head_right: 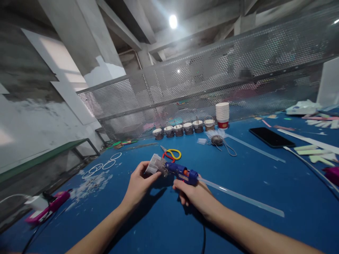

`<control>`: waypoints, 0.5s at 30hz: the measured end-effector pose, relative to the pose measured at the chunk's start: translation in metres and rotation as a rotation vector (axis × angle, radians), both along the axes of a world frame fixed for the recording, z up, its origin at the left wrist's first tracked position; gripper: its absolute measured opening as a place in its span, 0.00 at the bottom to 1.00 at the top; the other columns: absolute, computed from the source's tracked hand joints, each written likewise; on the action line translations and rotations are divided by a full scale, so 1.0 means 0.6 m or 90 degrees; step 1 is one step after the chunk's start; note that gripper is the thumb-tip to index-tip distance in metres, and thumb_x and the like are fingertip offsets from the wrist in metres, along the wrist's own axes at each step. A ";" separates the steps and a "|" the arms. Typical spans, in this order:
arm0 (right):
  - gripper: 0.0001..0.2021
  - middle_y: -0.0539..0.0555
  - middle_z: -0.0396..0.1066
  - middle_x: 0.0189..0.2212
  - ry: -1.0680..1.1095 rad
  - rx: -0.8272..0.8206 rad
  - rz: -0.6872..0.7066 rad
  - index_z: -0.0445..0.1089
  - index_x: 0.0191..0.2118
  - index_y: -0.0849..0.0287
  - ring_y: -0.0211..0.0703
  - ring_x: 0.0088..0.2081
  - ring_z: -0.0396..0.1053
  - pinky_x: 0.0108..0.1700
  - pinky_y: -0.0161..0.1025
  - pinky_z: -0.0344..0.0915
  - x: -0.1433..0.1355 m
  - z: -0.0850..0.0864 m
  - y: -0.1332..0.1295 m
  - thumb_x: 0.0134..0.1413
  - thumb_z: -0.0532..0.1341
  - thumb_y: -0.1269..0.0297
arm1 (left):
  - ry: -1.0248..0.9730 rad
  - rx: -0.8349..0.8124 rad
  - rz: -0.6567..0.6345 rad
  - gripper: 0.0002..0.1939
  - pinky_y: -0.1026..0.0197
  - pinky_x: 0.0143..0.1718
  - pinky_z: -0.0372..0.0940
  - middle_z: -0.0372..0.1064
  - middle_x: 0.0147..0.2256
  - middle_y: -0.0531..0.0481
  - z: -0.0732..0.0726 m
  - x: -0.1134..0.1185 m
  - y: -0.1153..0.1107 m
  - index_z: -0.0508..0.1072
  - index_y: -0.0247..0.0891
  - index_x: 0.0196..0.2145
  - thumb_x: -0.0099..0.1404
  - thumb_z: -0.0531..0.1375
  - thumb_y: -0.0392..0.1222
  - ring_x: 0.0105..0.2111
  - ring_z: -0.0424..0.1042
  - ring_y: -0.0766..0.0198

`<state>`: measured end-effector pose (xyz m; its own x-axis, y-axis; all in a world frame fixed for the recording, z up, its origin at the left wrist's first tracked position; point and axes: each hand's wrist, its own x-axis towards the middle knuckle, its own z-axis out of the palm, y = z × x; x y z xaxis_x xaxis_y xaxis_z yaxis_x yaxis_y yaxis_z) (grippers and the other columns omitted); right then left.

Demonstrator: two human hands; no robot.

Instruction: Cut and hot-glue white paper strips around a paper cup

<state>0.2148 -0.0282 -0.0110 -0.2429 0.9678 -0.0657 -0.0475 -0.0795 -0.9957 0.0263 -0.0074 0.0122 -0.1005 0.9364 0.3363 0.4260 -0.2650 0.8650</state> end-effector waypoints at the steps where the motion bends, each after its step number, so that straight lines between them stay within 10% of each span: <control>1: 0.16 0.46 0.61 0.10 -0.001 -0.001 0.001 0.70 0.25 0.60 0.34 0.15 0.57 0.21 0.33 0.53 0.000 0.000 0.000 0.44 0.60 0.50 | 0.010 0.009 0.010 0.11 0.63 0.31 0.63 0.71 0.27 0.54 -0.001 0.000 0.000 0.71 0.40 0.31 0.50 0.66 0.43 0.27 0.67 0.64; 15: 0.19 0.45 0.60 0.10 -0.030 -0.016 0.033 0.70 0.26 0.61 0.33 0.16 0.57 0.22 0.33 0.52 -0.001 -0.011 0.003 0.44 0.59 0.47 | -0.002 0.031 0.002 0.11 0.64 0.29 0.61 0.67 0.26 0.56 -0.006 0.001 0.002 0.71 0.37 0.32 0.55 0.62 0.47 0.26 0.64 0.66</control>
<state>0.2140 -0.0267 -0.0176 -0.2893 0.9518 -0.1023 0.0043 -0.1056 -0.9944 0.0270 -0.0061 0.0088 -0.1051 0.9186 0.3809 0.4239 -0.3051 0.8528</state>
